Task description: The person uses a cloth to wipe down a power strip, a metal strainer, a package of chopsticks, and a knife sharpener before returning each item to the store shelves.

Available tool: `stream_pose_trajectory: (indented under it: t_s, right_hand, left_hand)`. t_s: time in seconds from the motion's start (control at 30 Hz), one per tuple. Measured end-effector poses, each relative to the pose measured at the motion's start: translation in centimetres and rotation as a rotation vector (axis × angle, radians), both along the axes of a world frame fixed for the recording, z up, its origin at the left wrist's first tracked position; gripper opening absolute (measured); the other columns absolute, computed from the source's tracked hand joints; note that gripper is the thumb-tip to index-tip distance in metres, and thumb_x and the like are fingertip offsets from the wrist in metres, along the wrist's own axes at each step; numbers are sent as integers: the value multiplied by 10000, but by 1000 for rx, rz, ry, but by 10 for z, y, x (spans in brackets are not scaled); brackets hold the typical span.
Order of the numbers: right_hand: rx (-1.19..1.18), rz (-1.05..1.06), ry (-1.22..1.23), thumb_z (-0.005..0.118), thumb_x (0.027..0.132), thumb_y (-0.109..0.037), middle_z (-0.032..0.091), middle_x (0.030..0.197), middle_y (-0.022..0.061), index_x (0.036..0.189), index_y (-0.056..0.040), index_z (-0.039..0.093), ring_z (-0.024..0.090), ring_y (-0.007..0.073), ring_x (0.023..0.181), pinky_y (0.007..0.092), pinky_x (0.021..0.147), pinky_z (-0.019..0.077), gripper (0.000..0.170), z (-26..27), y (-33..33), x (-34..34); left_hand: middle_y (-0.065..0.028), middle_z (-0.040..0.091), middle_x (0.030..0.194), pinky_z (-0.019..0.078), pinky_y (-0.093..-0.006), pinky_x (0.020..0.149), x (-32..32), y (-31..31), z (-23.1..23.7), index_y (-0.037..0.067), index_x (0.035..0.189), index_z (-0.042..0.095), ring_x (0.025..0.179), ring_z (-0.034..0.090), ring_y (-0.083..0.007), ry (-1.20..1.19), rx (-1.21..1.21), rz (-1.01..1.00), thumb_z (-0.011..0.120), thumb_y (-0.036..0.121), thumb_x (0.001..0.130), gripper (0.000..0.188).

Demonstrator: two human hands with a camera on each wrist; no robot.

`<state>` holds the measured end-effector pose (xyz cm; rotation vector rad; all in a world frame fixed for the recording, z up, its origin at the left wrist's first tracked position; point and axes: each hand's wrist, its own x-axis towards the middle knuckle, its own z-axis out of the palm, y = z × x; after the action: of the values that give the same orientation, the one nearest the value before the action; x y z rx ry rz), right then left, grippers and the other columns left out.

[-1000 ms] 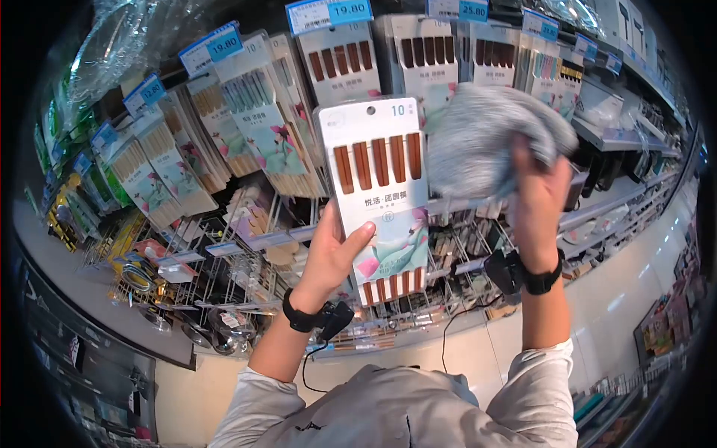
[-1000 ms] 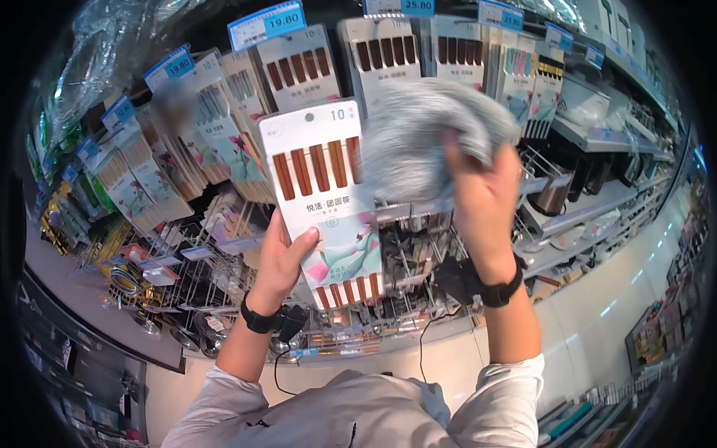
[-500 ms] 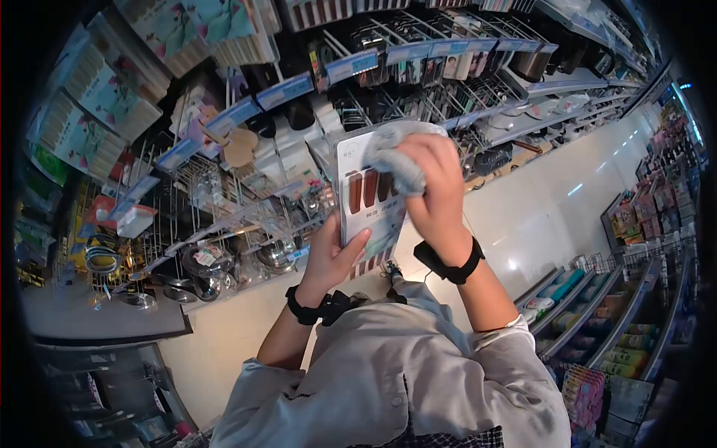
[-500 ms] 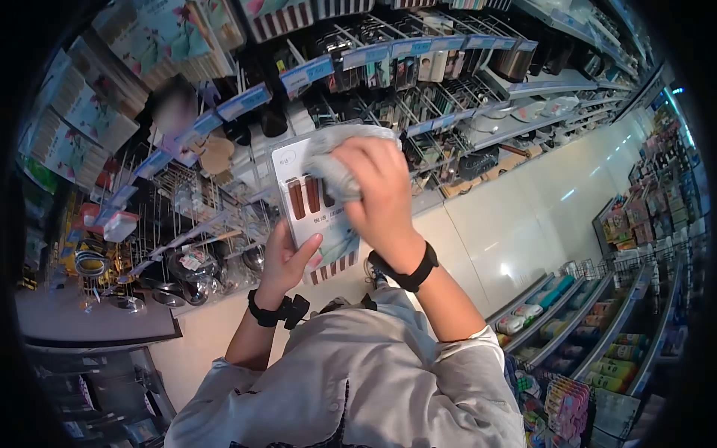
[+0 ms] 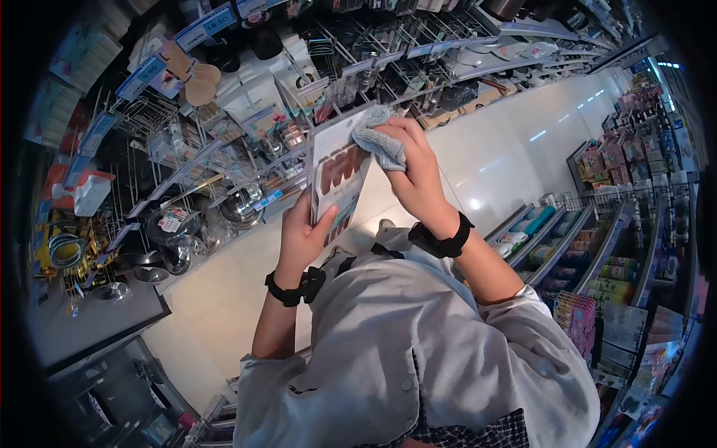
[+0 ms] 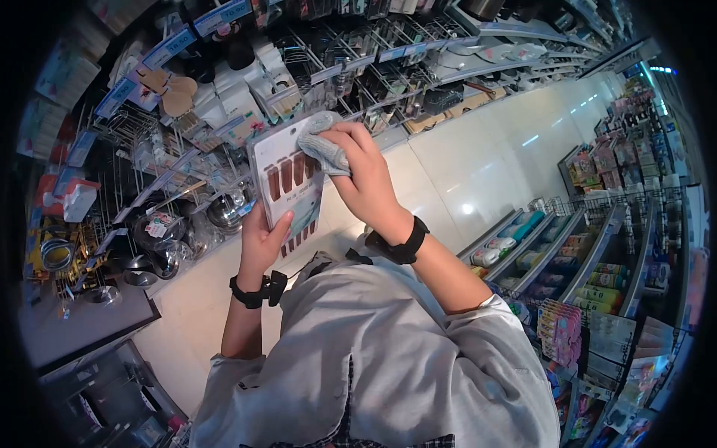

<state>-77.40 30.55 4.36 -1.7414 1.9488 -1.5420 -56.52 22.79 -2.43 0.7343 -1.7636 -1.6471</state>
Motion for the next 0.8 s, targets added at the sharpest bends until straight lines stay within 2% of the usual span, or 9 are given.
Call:
stream_pose_trajectory:
  t_s: [0.07, 0.17, 0.27, 0.37, 0.47, 0.5, 0.6, 0.67, 0.8]
  right_hand:
    - [-27, 9, -80, 573, 818, 8, 578, 1136, 111, 1185, -27, 589, 571, 272, 1055, 332, 904, 453, 369, -12, 5, -5]
    - [22, 70, -989, 533, 926, -41, 598, 1184, 30, 1307, -4, 509, 528, 105, 1036, 293, 937, 439, 384, -23, 12, -17]
    - [93, 18, -368, 541, 846, -12, 602, 1146, 145, 1302, 0, 501, 595, 300, 1048, 340, 931, 448, 457, -50, 32, -38]
    - [223, 63, -388, 513, 887, -32, 603, 1182, 104, 1297, 4, 524, 580, 201, 1066, 314, 955, 432, 412, -75, 57, -85]
    - [194, 58, -400, 503, 890, -28, 609, 1203, 109, 1292, 7, 530, 582, 206, 1082, 310, 962, 428, 405, -72, 66, -147]
    - [-12, 49, -429, 537, 833, -26, 587, 1148, 188, 1237, 0, 541, 583, 367, 1066, 370, 916, 452, 405, -50, 58, -163]
    - [-185, 71, -572, 528, 839, -30, 585, 1135, 185, 1221, 6, 543, 584, 363, 1053, 366, 912, 454, 384, -29, 46, -225]
    - [-259, 44, -475, 548, 814, 3, 570, 1104, 181, 1197, 0, 539, 575, 375, 1028, 375, 887, 463, 383, -36, 63, -242]
    - [44, 8, -213, 608, 760, 50, 539, 1051, 162, 1151, -30, 536, 556, 387, 1000, 416, 823, 476, 405, -74, 108, -269]
  left_hand:
    - [-169, 701, 1060, 497, -309, 842, -6, 8, -6, -22, 1255, 541, 957, 677, -181, 15, -109, -21, 645, 61, 892, 387]
    - [-143, 671, 1099, 490, -308, 854, -32, 17, -3, -42, 1250, 518, 989, 640, -173, 78, -62, 26, 631, 70, 909, 376]
    - [-118, 591, 1212, 420, -312, 969, -73, 20, 4, -29, 1279, 467, 1106, 563, -161, 216, 57, 140, 632, 63, 914, 411]
    - [-114, 591, 1221, 425, -318, 980, -125, 24, 11, -22, 1295, 455, 1122, 564, -167, 263, 63, 207, 635, 62, 916, 429]
    - [-110, 589, 1238, 429, -326, 990, -177, 39, 10, -14, 1314, 440, 1137, 563, -171, 374, 206, 171, 637, 66, 920, 448]
    - [-111, 565, 1279, 416, -335, 1011, -193, 43, 5, -5, 1347, 407, 1170, 544, -174, 286, 182, 83, 622, 49, 920, 481]
    - [-116, 545, 1309, 402, -344, 1034, -244, 59, 0, 3, 1378, 370, 1196, 529, -181, 191, 126, -12, 610, 27, 917, 520]
    - [-123, 535, 1317, 405, -354, 1036, -269, 60, 7, -1, 1372, 367, 1200, 528, -192, 212, 60, 73, 620, 18, 907, 530]
    - [-139, 504, 1351, 395, -426, 1074, -307, 53, 37, 36, 1384, 373, 1225, 518, -263, 541, 107, 269, 623, 7, 896, 549]
